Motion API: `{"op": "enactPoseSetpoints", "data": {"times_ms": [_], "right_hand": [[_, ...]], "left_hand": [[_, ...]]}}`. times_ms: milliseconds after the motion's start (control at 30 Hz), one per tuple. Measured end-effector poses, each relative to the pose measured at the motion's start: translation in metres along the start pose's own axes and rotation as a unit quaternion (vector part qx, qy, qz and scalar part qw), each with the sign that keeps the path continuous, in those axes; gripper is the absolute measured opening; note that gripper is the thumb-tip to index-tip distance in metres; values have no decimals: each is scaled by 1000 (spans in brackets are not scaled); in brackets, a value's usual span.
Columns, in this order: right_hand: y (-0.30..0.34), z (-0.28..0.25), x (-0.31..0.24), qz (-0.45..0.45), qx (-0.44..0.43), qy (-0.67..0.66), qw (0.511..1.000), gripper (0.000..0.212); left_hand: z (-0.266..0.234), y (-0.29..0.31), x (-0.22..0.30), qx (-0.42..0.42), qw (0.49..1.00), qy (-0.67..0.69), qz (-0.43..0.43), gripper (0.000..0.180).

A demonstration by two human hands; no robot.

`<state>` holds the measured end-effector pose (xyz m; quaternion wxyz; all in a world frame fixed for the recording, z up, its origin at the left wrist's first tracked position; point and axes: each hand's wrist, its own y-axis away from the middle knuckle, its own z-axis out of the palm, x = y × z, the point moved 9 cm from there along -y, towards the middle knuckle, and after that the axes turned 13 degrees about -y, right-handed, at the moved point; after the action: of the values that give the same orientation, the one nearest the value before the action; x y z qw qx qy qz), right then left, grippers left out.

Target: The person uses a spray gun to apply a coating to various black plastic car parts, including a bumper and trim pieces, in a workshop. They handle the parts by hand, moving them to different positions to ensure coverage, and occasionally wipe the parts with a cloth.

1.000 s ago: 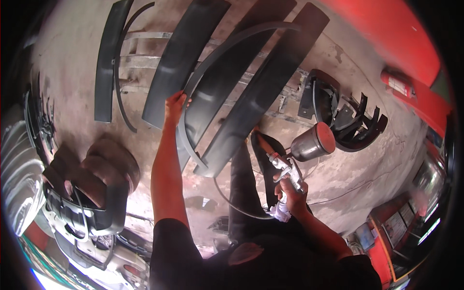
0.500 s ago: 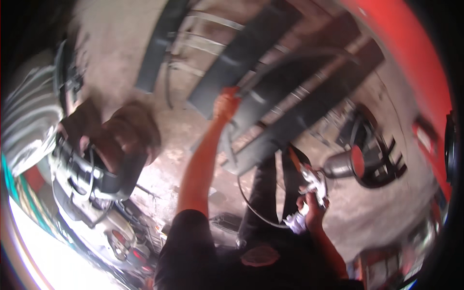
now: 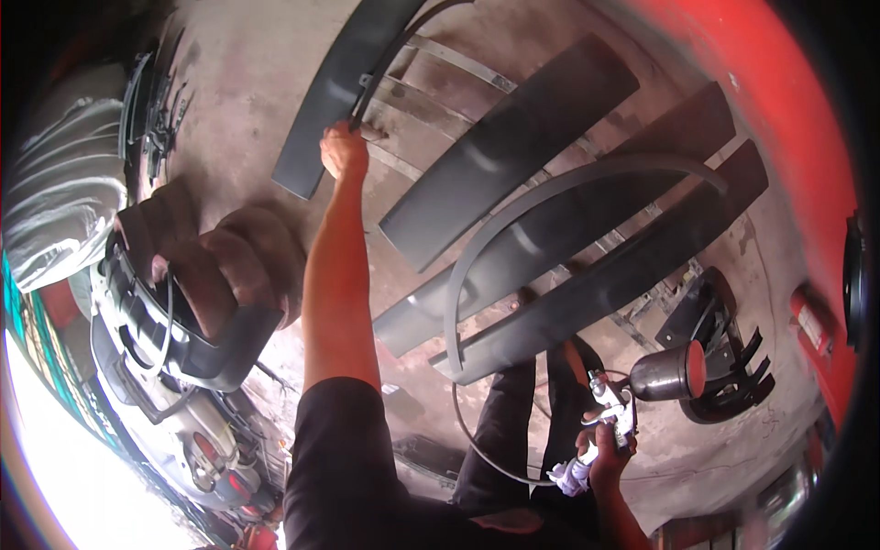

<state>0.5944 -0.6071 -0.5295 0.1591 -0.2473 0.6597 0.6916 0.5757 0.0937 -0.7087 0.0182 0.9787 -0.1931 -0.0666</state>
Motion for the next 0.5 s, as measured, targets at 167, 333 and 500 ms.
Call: {"op": "enactPoseSetpoints", "data": {"times_ms": [167,333,500], "right_hand": [[2,12,-8,11,-21,-8,1000,23],[10,23,-14,9,-37,-33,999,18],[10,28,-19,-4,-76,-28,997,29]], "left_hand": [[-46,24,-5,80,986,140,41,21],[-131,57,-28,78,951,277,116,21],[-231,45,-17,24,947,283,148,34]]}}
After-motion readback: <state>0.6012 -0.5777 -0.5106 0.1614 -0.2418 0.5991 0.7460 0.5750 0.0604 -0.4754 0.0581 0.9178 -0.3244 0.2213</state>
